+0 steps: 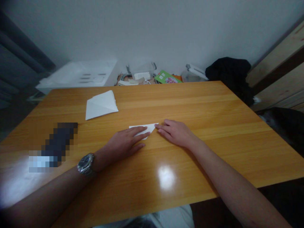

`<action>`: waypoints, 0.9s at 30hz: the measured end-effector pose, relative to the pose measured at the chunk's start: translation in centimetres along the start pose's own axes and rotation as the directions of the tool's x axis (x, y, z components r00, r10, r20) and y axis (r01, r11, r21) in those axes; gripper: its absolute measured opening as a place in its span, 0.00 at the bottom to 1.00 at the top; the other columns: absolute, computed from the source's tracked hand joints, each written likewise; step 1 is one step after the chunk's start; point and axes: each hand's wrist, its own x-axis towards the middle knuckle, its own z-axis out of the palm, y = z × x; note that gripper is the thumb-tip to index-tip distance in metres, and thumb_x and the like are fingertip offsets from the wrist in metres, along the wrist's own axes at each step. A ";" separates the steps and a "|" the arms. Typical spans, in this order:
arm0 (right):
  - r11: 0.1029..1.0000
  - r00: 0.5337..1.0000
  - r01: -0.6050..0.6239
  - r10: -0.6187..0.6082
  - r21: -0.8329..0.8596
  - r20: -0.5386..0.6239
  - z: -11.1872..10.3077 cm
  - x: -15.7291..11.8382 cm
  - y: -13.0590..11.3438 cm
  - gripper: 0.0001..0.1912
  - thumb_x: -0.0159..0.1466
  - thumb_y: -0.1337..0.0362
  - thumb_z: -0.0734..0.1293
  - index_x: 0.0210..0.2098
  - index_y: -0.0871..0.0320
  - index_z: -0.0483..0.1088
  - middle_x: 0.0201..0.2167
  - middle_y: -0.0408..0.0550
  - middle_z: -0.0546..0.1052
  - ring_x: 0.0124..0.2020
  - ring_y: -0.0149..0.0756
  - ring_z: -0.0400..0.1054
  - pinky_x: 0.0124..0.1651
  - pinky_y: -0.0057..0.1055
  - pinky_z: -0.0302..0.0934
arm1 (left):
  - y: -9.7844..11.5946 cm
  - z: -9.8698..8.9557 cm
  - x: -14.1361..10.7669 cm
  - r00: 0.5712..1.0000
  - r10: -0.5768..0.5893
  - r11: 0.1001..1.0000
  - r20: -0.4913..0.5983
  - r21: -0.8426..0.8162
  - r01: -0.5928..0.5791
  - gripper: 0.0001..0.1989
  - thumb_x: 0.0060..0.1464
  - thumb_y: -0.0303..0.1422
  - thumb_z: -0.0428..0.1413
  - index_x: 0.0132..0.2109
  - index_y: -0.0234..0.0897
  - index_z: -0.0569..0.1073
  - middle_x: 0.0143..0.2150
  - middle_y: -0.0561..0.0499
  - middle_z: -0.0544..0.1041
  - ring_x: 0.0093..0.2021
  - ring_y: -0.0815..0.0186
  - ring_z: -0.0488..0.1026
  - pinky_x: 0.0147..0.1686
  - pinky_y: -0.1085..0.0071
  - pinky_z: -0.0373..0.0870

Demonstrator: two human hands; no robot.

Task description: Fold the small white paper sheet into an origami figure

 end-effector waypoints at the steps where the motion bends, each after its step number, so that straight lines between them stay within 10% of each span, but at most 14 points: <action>1: 1.000 1.000 -0.003 0.004 0.027 -0.020 0.0 0.0 0.0 0.22 0.75 0.54 0.56 0.60 0.52 0.73 0.39 0.51 0.75 0.38 0.39 0.71 0.39 0.33 0.64 | 0.0 0.0 0.0 1.000 -0.001 1.000 -0.003 0.000 0.001 0.24 0.70 0.44 0.47 0.66 0.42 0.67 0.69 0.43 0.66 0.66 0.54 0.67 0.62 0.56 0.69; 11: 0.979 0.982 0.182 -0.177 0.092 -0.061 0.0 0.5 0.1 0.21 0.73 0.57 0.62 0.61 0.55 0.71 0.61 0.56 0.72 0.62 0.46 0.65 0.65 0.48 0.60 | -0.7 0.5 0.0 0.999 0.039 0.998 0.001 -0.048 -0.039 0.26 0.69 0.44 0.48 0.68 0.38 0.65 0.72 0.40 0.60 0.71 0.53 0.58 0.69 0.52 0.59; 27: 0.981 0.978 0.195 -0.196 0.010 0.070 0.3 0.2 -1.0 0.25 0.73 0.53 0.60 0.67 0.50 0.65 0.68 0.59 0.65 0.67 0.52 0.60 0.67 0.54 0.57 | -2.6 0.4 -0.5 0.994 0.105 0.988 0.019 -0.120 -0.102 0.23 0.69 0.43 0.49 0.68 0.46 0.65 0.72 0.45 0.62 0.70 0.56 0.60 0.68 0.55 0.61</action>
